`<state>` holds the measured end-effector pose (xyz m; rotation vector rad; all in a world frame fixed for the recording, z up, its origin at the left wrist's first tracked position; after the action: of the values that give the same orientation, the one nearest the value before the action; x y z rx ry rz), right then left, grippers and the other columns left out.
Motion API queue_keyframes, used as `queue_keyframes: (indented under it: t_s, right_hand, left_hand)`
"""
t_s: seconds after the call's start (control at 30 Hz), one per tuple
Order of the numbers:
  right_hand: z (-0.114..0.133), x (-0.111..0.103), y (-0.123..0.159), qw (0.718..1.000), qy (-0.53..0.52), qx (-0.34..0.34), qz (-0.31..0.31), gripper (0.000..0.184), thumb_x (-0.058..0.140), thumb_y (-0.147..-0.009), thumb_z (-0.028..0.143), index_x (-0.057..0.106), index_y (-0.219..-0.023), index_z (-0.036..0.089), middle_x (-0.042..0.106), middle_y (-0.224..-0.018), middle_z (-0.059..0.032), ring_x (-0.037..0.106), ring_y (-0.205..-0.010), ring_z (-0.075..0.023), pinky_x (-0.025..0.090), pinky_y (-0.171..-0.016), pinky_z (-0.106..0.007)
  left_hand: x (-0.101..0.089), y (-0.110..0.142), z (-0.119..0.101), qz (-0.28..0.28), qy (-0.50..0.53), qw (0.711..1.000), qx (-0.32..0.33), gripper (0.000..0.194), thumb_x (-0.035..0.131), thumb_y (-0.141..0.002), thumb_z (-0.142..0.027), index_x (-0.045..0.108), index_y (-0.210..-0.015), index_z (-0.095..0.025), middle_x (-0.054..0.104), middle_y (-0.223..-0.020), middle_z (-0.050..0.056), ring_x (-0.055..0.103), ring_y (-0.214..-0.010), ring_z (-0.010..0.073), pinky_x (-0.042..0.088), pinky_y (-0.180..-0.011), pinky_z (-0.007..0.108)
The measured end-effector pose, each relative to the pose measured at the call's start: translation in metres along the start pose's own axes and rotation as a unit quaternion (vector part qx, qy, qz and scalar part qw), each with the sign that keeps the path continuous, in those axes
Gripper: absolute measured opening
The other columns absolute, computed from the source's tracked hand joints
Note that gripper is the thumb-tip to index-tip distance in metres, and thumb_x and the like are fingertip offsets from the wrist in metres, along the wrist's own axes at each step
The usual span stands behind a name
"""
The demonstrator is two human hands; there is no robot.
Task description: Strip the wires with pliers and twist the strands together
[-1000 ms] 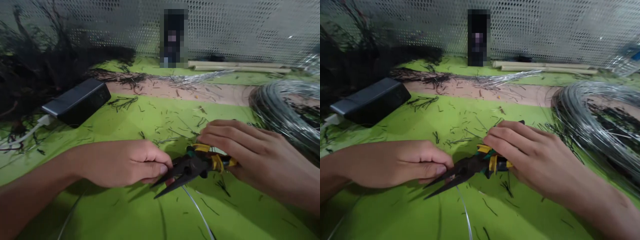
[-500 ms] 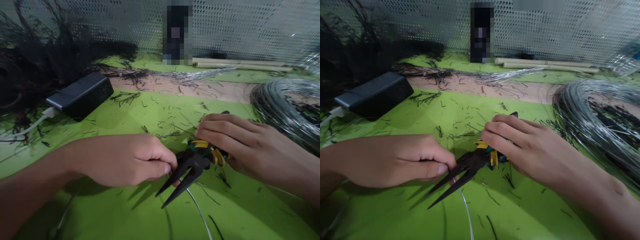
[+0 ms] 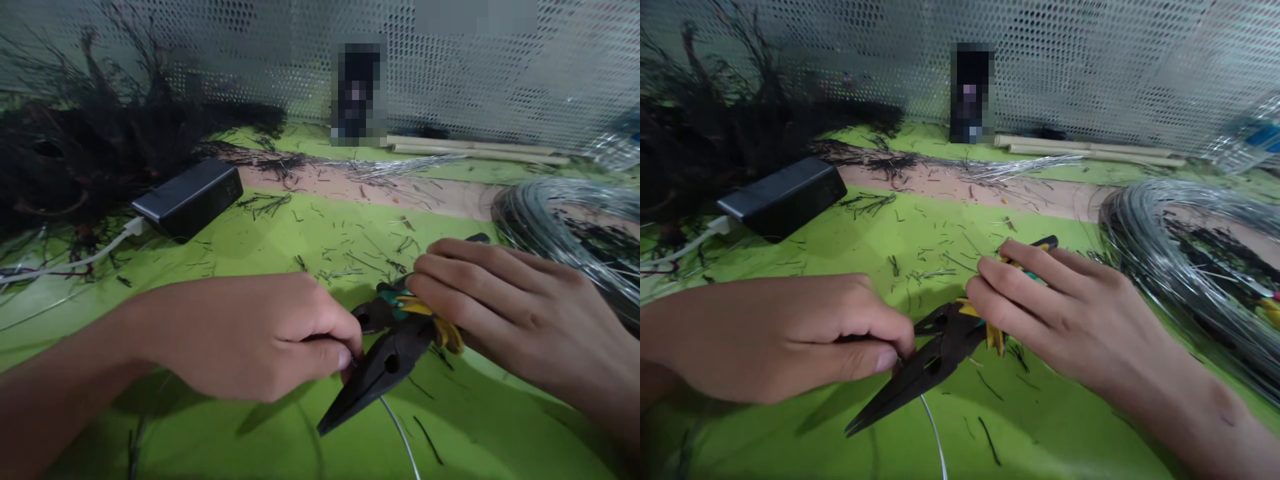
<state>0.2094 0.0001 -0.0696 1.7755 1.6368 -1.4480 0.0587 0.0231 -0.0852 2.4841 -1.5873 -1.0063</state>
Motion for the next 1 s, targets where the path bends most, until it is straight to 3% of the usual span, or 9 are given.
queue_keyframes:
  t_s: [0.4, 0.63, 0.77, 0.9, 1.0]
  right_hand:
    - [0.001, 0.003, -0.002, 0.999, -0.023, 0.023, 0.003, 0.028, 0.037, -0.114, 0.011, 0.062, -0.118, 0.022, 0.082, -0.114, -0.0056, 0.073, -0.113, -0.0235, 0.052, -0.07, -0.037]
    - [0.004, -0.012, -0.008, 0.999, 0.005, 0.002, -0.047, 0.028, 0.049, -0.108, 0.011, 0.07, -0.093, 0.022, 0.082, -0.089, -0.007, 0.075, -0.078, -0.0238, 0.053, -0.073, -0.041]
    - [0.01, -0.013, -0.008, 0.997, -0.043, -0.004, -0.066, 0.023, 0.053, -0.105, 0.01, 0.069, -0.091, 0.018, 0.078, -0.08, -0.0082, 0.071, -0.068, -0.0234, 0.052, -0.059, -0.038]
    - [0.014, -0.02, -0.002, 0.99, -0.086, -0.002, -0.108, 0.008, 0.066, -0.098, 0.009, 0.067, -0.098, 0.018, 0.079, -0.084, -0.0091, 0.071, -0.071, -0.0249, 0.054, -0.062, -0.041]
    - [0.0, -0.017, 0.002, 0.988, -0.098, 0.06, -0.099, 0.016, 0.066, -0.096, 0.006, 0.065, -0.099, 0.021, 0.08, -0.086, -0.0062, 0.074, -0.075, -0.0229, 0.056, -0.064, -0.037]
  left_hand:
    - [-0.002, 0.011, -0.005, -0.015, -0.059, 0.998, 0.008, 0.032, 0.052, -0.103, -0.026, 0.054, -0.071, -0.022, 0.058, -0.064, -0.002, 0.056, -0.061, 0.0137, 0.038, -0.055, 0.024]
    - [-0.002, 0.008, -0.006, -0.011, -0.048, 0.999, 0.02, 0.026, 0.052, -0.104, -0.021, 0.062, -0.079, -0.021, 0.061, -0.068, -0.004, 0.055, -0.062, 0.0119, 0.039, -0.059, 0.024]
    - [0.005, 0.001, -0.005, 0.015, 0.0, 0.999, 0.039, 0.027, 0.053, -0.103, -0.014, 0.064, -0.078, -0.019, 0.051, -0.062, -0.007, 0.044, -0.054, 0.0075, 0.035, -0.055, 0.022]
    - [0.009, -0.003, 0.003, 0.017, -0.025, 0.999, 0.023, 0.024, 0.054, -0.103, -0.014, 0.078, -0.098, -0.019, 0.066, -0.071, -0.005, 0.056, -0.062, 0.0075, 0.04, -0.06, 0.019]
    - [-0.001, 0.003, 0.004, -0.014, -0.047, 0.999, 0.004, 0.028, 0.053, -0.103, -0.023, 0.081, -0.099, -0.022, 0.071, -0.077, -0.002, 0.06, -0.063, 0.0102, 0.041, -0.057, 0.019]
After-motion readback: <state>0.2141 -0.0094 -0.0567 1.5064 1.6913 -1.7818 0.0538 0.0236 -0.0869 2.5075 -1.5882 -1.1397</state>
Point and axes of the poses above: each hand's wrist, its own y-axis away from the middle knuckle, its own x-axis out of the palm, z = x × y, the point moved 8 cm from there along -y, towards the middle knuckle
